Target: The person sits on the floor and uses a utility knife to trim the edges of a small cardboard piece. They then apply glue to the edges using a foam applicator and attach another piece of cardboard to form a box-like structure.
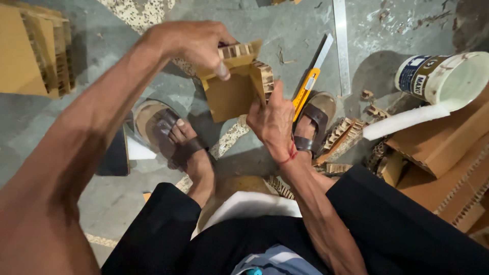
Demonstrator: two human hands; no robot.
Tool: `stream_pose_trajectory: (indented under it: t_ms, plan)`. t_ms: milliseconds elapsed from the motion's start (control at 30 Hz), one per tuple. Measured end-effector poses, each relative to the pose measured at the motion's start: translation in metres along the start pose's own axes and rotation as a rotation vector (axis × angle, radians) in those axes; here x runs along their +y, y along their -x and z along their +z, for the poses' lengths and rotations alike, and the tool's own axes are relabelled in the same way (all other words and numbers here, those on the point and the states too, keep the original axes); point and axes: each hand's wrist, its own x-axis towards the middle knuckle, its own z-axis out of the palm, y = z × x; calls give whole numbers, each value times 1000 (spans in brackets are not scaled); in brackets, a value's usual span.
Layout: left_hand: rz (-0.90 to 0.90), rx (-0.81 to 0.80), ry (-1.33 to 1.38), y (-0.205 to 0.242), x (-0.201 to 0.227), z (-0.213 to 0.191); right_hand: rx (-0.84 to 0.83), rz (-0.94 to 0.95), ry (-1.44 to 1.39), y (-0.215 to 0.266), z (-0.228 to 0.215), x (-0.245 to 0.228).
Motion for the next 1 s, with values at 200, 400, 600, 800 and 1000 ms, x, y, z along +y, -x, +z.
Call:
stream_pose_trajectory:
  t_ms: [200, 400, 600, 800, 1000]
  plan:
    - [277, 213, 52, 11, 8, 37, 3, 24, 28, 0, 3, 2]
    - [365, 367, 50, 2, -1, 60, 0, -34, 9, 2, 4, 3]
    - [277, 324, 42, -1, 1, 63, 2, -50, 5, 4, 6, 2]
    - [372, 515, 81, 10, 13, 67, 0, -11, 33, 5, 6, 0]
    - [571, 681, 206, 9, 10, 78, -8, 10, 26, 5, 6, 0]
